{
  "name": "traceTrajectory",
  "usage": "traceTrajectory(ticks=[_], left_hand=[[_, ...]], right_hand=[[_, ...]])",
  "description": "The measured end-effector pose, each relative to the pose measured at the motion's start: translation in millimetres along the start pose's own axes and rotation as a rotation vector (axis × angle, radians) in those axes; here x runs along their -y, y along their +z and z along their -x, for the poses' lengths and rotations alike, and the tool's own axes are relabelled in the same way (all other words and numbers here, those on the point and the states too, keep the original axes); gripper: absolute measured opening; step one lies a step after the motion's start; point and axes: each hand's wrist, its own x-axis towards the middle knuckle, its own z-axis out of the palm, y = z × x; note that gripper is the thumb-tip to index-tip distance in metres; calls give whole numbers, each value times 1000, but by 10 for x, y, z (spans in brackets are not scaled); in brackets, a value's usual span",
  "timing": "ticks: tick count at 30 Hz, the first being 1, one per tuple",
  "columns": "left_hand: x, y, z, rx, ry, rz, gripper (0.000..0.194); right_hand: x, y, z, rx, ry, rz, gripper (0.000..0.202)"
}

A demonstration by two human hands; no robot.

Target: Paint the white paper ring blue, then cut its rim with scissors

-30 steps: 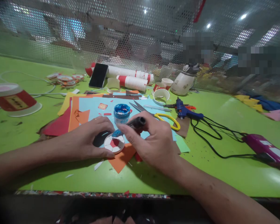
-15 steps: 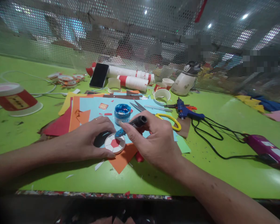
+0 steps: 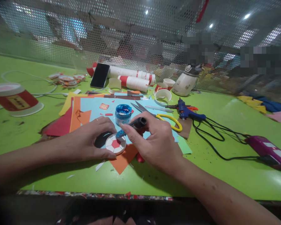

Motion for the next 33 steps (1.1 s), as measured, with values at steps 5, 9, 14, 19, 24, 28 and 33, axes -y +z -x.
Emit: traceTrajectory(ticks=[5, 9, 14, 19, 24, 28, 33], left_hand=[[27, 13, 6, -3, 13, -7, 39], [35, 17, -8, -10, 9, -17, 42], [24, 8, -11, -14, 11, -10, 40], [39, 9, -6, -16, 2, -8, 43], [43, 12, 2, 8, -19, 0, 45], [54, 14, 4, -13, 7, -2, 45], [55, 13, 1, -14, 6, -2, 44]], right_hand=[[5, 4, -10, 19, -8, 14, 14], [3, 26, -17, -8, -63, 55, 12], [-8, 42, -4, -32, -67, 77, 15], [0, 2, -12, -140, -1, -22, 19], [12, -35, -35, -247, -9, -73, 18], [10, -37, -27, -197, -44, 13, 22], [34, -34, -29, -191, -25, 17, 24]])
